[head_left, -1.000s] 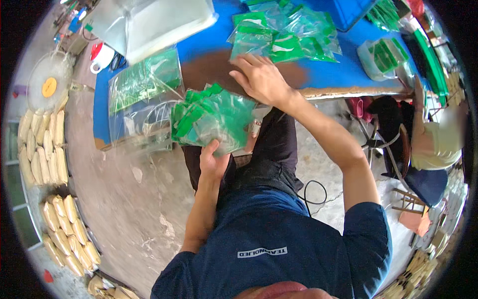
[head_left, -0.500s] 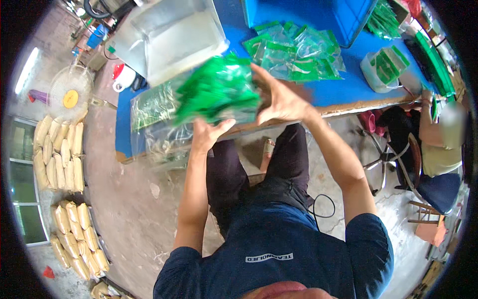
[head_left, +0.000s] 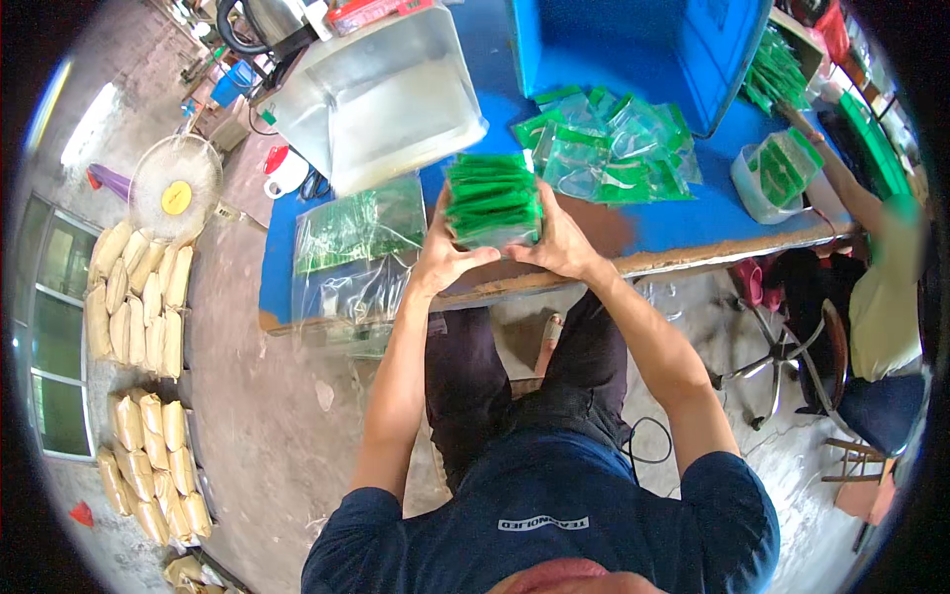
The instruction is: The person packs small green parts into plastic bags by hand.
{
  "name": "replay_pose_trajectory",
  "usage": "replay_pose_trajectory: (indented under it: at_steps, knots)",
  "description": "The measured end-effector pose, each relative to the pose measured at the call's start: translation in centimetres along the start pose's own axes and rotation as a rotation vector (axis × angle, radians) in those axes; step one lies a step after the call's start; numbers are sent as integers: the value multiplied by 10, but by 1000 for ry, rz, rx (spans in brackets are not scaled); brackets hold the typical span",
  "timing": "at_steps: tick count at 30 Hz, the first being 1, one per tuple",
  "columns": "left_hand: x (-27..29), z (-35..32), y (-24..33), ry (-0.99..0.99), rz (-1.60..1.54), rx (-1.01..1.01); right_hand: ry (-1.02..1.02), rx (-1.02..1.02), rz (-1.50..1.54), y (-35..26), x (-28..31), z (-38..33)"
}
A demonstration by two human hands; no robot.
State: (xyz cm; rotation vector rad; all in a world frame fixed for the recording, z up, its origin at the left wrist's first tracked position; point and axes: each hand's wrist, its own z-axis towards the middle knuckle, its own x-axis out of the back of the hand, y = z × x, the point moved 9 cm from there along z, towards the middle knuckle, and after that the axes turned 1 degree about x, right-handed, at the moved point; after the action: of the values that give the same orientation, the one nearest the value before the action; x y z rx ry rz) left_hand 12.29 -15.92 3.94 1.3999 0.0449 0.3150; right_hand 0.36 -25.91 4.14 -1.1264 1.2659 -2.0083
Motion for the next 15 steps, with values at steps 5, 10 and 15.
replay_pose_trajectory:
  at_steps: [5,10,15]
  knots:
    - [-6,-7,-3,161,-298,8,57,170,-51,-9,5,-8]
    - [-3,-3,-20,230,-356,7,-13,99,-104,-6,1,-3]
    - [-6,-14,24,243,-477,-160,-16,99,-49,-16,-3,-7]
